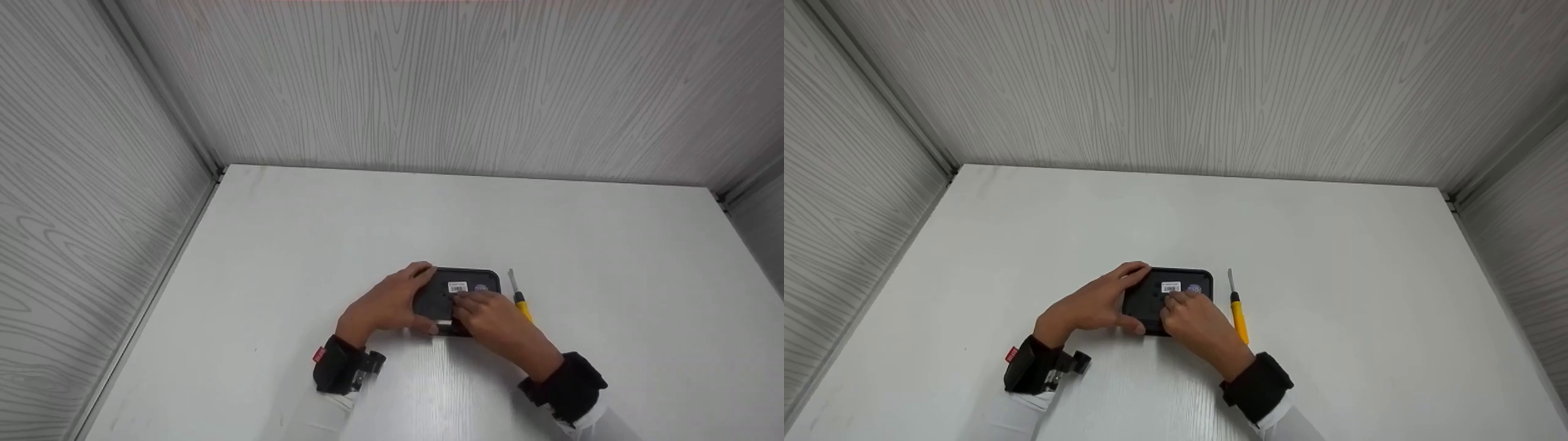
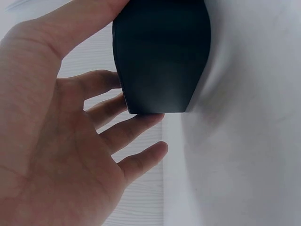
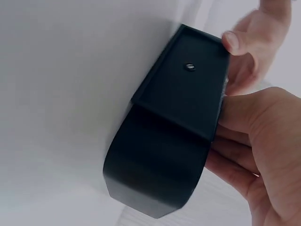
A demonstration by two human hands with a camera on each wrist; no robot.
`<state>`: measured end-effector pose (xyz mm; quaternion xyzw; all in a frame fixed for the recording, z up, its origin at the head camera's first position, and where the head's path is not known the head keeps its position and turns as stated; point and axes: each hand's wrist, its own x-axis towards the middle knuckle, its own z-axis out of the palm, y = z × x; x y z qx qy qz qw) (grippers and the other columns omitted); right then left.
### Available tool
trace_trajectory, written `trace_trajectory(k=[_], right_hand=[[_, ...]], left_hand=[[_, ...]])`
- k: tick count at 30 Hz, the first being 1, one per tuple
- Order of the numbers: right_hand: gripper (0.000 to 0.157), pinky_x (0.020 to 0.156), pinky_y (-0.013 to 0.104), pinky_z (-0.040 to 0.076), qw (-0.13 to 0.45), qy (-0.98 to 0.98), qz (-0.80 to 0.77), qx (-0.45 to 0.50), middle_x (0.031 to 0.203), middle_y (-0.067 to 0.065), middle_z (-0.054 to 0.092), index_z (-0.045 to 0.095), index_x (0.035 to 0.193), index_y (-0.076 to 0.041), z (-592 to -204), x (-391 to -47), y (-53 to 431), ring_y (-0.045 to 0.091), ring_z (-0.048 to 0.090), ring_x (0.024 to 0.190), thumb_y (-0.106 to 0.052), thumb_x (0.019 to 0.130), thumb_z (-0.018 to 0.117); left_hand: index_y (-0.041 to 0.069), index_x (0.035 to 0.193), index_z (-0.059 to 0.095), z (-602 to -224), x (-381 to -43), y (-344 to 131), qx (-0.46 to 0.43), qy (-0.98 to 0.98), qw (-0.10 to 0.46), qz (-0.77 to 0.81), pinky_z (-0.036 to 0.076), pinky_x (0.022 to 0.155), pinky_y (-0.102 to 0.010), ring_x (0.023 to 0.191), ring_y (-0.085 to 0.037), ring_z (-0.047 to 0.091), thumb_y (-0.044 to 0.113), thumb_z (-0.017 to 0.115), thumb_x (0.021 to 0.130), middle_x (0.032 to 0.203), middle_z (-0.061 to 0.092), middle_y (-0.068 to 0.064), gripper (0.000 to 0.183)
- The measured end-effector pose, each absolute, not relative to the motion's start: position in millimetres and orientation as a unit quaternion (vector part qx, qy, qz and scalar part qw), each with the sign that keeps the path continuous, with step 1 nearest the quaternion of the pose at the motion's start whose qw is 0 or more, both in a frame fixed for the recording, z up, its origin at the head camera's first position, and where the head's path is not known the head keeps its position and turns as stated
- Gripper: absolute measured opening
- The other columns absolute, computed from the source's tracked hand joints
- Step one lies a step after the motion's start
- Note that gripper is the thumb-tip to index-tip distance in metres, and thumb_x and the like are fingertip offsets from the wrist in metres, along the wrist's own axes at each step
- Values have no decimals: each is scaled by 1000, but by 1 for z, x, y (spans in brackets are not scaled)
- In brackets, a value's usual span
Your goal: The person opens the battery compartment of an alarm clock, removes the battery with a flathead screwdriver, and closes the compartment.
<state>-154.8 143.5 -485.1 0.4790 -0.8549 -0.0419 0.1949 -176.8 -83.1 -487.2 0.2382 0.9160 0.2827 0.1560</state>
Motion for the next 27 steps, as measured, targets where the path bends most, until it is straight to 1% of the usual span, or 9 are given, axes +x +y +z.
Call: trace_trajectory(k=[7, 12, 22, 27], right_hand=[[16, 85, 32, 57, 179, -847, -61, 497, 100, 6, 75, 75, 97, -8, -484, -156, 147, 18, 71, 95, -9, 81, 76], [17, 86, 32, 57, 179, -847, -48, 499, 100, 6, 75, 75, 98, -7, -484, -158, 147, 18, 71, 95, -7, 80, 76], [16, 84, 33, 58, 202, -854, 20, 480, 98, 7, 75, 73, 94, -6, -489, -156, 148, 18, 72, 92, -1, 79, 75], [16, 82, 32, 58, 218, -857, 58, 463, 92, 6, 74, 71, 92, -6, -493, -156, 149, 18, 72, 88, 4, 79, 73]], left_hand=[[17, 155, 24, -489, -178, -82, 238, 915, 163, 283, 34, 115, -42, 145, -25, 33, 49, 80, 74, 160, 25, 0, 103], [17, 156, 24, -487, -178, -83, 235, 915, 161, 286, 34, 115, -42, 145, -26, 32, 49, 79, 74, 160, 25, 0, 103], [19, 155, 25, -484, -177, -83, 229, 919, 165, 277, 34, 115, -43, 144, -26, 33, 51, 80, 73, 160, 25, 1, 104], [20, 155, 25, -482, -177, -82, 224, 920, 165, 275, 35, 115, -43, 144, -25, 34, 50, 80, 73, 160, 26, 2, 104]])
